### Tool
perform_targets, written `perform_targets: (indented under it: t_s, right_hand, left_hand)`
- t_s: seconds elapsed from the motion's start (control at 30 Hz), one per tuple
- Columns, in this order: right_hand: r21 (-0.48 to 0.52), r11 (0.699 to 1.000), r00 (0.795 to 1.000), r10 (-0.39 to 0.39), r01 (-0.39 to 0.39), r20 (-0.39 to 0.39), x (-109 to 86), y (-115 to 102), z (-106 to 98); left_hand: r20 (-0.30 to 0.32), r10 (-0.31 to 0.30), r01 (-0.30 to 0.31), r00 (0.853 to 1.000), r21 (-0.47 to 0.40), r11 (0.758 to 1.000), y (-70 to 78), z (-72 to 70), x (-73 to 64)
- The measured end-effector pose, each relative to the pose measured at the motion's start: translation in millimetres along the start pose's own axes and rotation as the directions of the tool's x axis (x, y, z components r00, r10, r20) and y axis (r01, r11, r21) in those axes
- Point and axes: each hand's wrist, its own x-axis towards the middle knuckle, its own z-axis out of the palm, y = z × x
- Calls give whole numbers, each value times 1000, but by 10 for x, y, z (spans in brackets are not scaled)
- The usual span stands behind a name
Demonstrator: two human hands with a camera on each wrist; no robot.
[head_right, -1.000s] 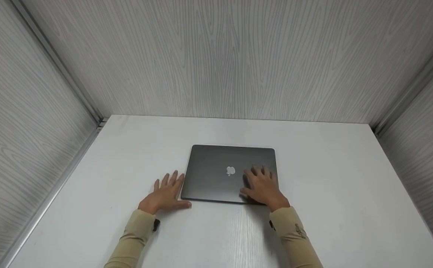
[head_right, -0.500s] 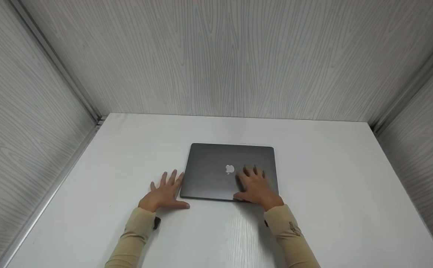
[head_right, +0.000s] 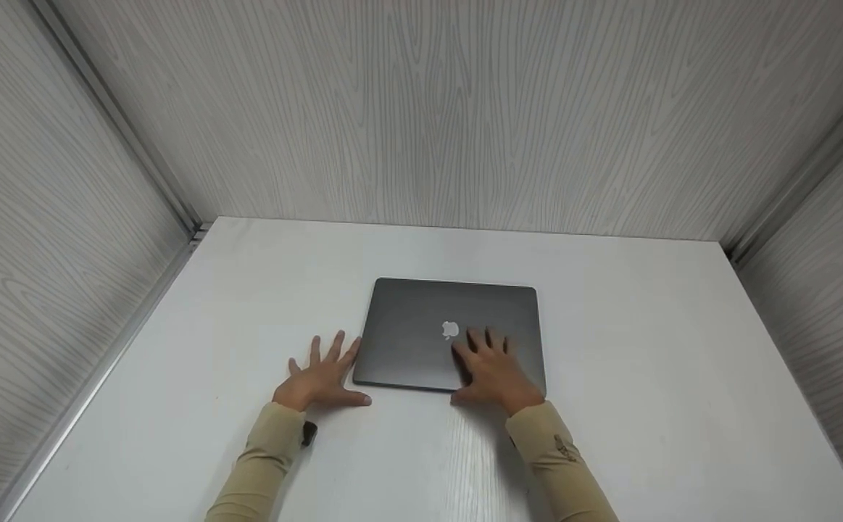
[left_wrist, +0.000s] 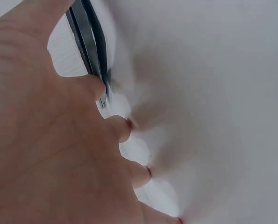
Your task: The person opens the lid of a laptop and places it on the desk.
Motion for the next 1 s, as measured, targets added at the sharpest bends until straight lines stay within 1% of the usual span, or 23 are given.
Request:
perform_targets:
  t_s: [0.17,0.37,0.47,0.6,0.7,0.87,1.0]
  right_hand:
    - [-1,1000,1000,8,-8,18,-6,1,48]
    - [17,1000,1000,22,-22,2,23,-15,61]
    - [-4,1000,1000,8,-8,-17,41,-39,60]
    - [-65,997,998,-46,43,-48,53,-68,54]
    - [-85,994,996,-72,66,-61,56,-72,60]
    - [-85,993,994,-83,77,-69,60,-53,83]
    - [-88,993,994,-80,73,-77,48,-31,95]
  left_hand:
    - [6,1,-1,1000,-7,1000,4,29,6]
    - [23,7,-7,1000,-26,1000,0,5,10]
    - [35,6,-5,999,-23,1000,-17,-11,13]
    - [44,0,1,999,-23,1000,-36,-28,21]
    - [43,-9,10,999,-20,1000,-34,-47,26]
    - [46,-39,38,998,16,999,6,-73,35]
    - [43,-36,35,998,23,999,37,-74,45]
